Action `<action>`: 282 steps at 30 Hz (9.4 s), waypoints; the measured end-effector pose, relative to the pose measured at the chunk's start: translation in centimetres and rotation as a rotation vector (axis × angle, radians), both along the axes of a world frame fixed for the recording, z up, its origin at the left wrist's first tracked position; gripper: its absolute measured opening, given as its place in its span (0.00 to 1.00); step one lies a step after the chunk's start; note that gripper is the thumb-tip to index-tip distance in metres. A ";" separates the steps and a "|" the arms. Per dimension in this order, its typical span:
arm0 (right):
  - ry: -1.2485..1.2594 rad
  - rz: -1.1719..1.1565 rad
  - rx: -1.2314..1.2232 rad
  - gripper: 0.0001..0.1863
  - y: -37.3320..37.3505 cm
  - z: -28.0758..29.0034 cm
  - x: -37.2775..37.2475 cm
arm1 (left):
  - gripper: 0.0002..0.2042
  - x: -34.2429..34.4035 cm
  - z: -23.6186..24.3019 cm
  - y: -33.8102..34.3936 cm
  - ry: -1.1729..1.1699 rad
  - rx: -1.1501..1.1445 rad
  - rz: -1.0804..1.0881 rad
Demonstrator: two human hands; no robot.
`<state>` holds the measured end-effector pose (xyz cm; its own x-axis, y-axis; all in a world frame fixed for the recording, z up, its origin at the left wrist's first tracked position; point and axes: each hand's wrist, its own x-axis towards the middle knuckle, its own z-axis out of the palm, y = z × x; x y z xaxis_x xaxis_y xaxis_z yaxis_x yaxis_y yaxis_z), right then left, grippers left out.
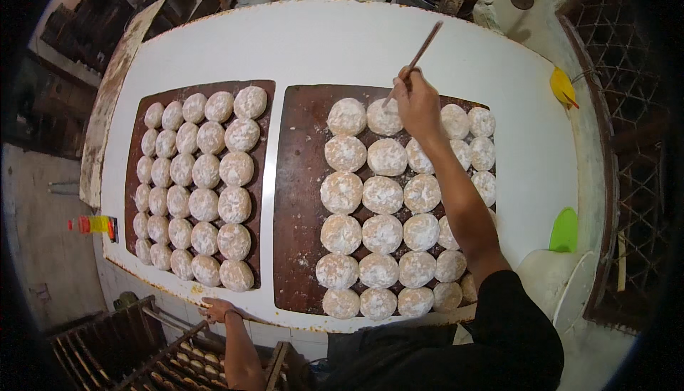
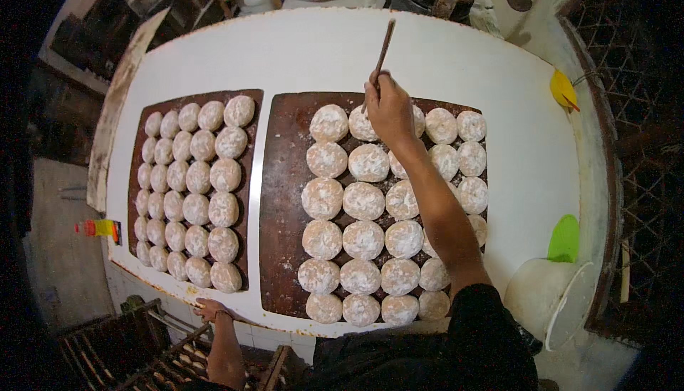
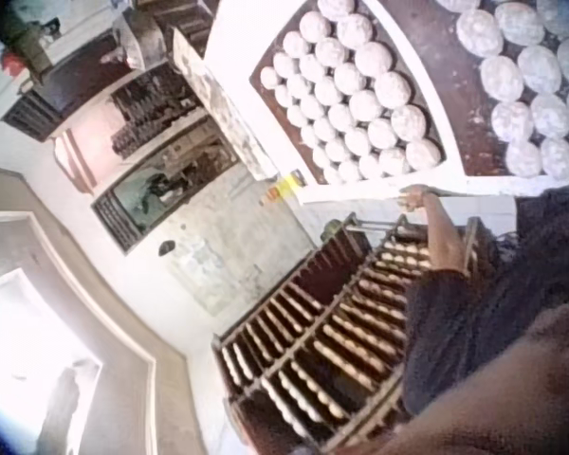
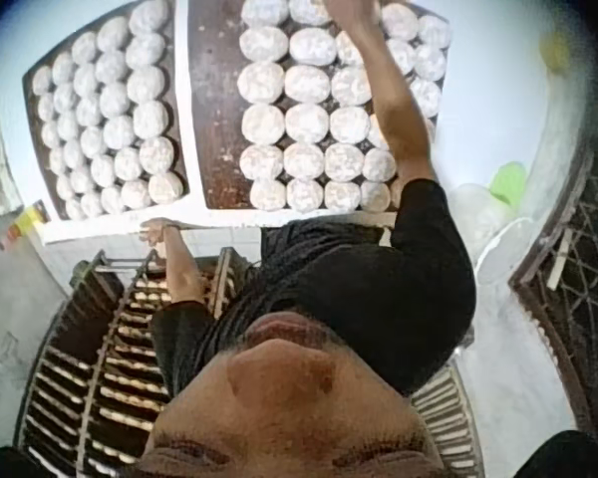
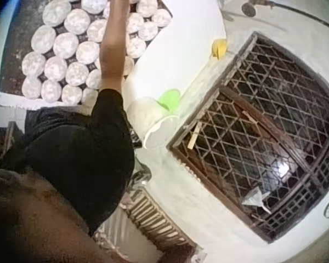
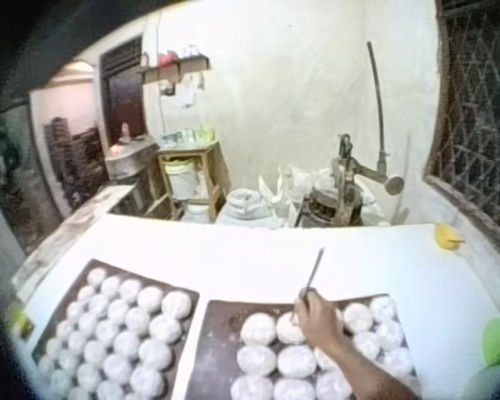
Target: The person decorates several donuts with red jam using a piping bag, then places a tray of finished donuts onto a wooden storage rack.
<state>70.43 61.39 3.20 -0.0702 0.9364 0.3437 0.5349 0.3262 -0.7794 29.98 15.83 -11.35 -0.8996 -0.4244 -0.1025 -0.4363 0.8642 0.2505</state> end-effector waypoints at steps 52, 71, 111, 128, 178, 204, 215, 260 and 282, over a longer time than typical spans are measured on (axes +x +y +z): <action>-0.150 0.422 -0.247 0.07 -27.2 0.6 -4.4 | 0.29 1.8 2.6 2.4 -0.029 0.150 -0.076; -0.001 -0.267 -0.185 0.04 -40.6 8.0 -0.7 | 0.27 1.2 3.0 0.9 -0.056 0.203 -0.062; -0.067 -0.492 -0.231 0.05 -35.2 0.7 14.9 | 0.30 3.9 4.6 2.6 -0.076 0.223 0.017; 0.156 -0.535 0.037 0.09 -22.9 4.0 16.4 | 0.30 2.2 1.8 2.3 -0.023 -0.023 -0.047; 0.200 -0.203 -0.058 0.06 -17.5 3.2 5.1 | 0.29 1.1 1.2 1.8 -0.024 0.001 -0.032; -0.044 -0.146 -0.129 0.06 -25.6 -1.2 3.2 | 0.25 -4.0 -7.8 -1.7 0.029 -0.155 -0.079; -0.046 -0.202 -0.157 0.05 -34.3 -0.6 2.3 | 0.26 0.4 0.0 1.7 -0.115 -0.124 -0.112; 0.033 -0.114 -0.095 0.05 -31.9 4.2 -32.7 | 0.31 -34.7 3.7 1.4 -0.113 0.492 0.236; 0.061 -0.188 0.000 0.04 -16.9 1.5 -32.0 | 0.30 -36.1 2.5 1.9 -0.042 0.307 0.193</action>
